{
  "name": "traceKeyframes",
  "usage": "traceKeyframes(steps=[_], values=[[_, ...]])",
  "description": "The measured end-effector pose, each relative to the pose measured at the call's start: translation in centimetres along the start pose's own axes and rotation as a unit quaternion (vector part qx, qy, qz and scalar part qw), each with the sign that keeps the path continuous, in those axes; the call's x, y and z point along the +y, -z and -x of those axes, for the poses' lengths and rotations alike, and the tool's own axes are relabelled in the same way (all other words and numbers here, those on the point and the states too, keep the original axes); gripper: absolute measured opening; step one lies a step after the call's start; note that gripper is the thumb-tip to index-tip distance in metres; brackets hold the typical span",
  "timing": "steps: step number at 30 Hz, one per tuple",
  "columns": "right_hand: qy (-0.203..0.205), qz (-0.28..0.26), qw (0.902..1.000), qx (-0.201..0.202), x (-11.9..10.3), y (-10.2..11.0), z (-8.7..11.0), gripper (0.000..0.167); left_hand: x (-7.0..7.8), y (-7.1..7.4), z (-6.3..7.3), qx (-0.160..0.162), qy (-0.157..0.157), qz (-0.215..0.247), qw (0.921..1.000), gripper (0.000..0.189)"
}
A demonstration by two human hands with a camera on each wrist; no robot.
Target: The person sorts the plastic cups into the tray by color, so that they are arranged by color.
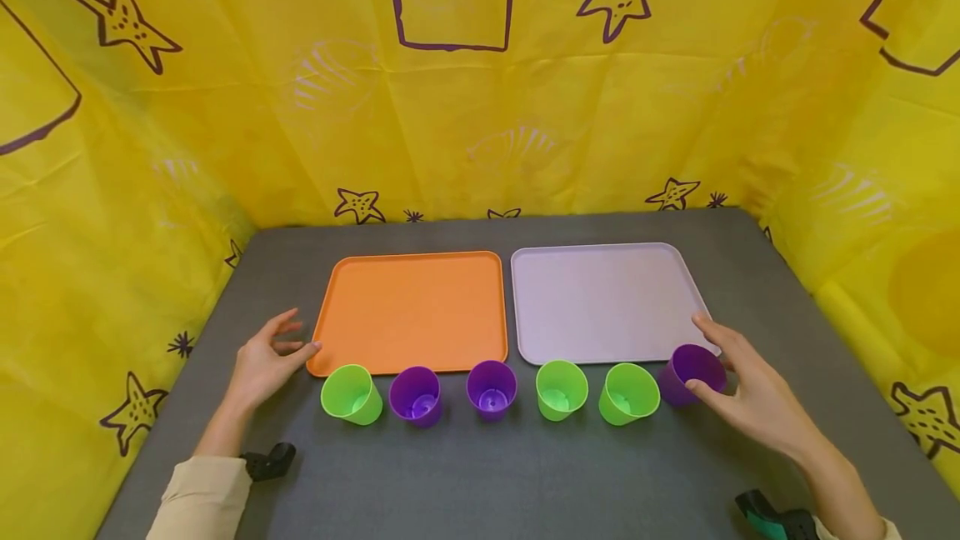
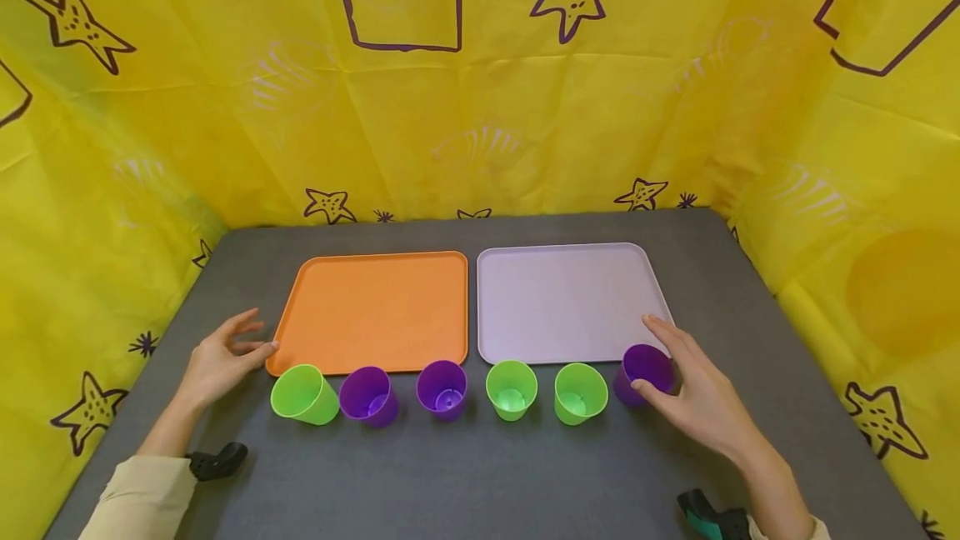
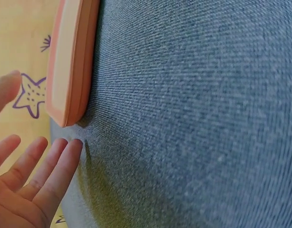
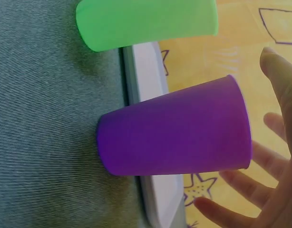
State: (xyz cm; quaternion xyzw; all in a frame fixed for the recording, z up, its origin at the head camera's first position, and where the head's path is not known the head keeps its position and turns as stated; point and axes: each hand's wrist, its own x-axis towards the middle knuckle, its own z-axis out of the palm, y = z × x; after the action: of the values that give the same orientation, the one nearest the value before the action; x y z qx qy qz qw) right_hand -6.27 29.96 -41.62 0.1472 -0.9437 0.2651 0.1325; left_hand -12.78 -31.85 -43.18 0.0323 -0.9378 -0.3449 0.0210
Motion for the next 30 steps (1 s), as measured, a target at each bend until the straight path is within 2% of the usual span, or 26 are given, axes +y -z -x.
traceKeyframes(steps=[7,16,26,30], values=[[-0.004,-0.059,0.9981,0.017,0.4,-0.8,0.7,0.088,-0.3,-0.6,-0.2,-0.01,0.012,0.019,0.9997,0.069],[-0.04,-0.072,0.9965,0.015,0.6,-1.7,1.3,0.084,-0.2,-0.9,-0.3,-0.027,0.028,0.049,0.998,0.061],[-0.032,-0.115,0.9921,0.039,0.6,-2.5,1.9,0.087,-0.4,-1.1,-0.4,-0.062,0.039,0.094,0.9928,0.056],[-0.052,-0.106,0.9924,0.035,0.6,-2.7,1.9,0.084,-0.3,-1.2,-0.3,-0.062,0.039,0.096,0.9927,0.056]])
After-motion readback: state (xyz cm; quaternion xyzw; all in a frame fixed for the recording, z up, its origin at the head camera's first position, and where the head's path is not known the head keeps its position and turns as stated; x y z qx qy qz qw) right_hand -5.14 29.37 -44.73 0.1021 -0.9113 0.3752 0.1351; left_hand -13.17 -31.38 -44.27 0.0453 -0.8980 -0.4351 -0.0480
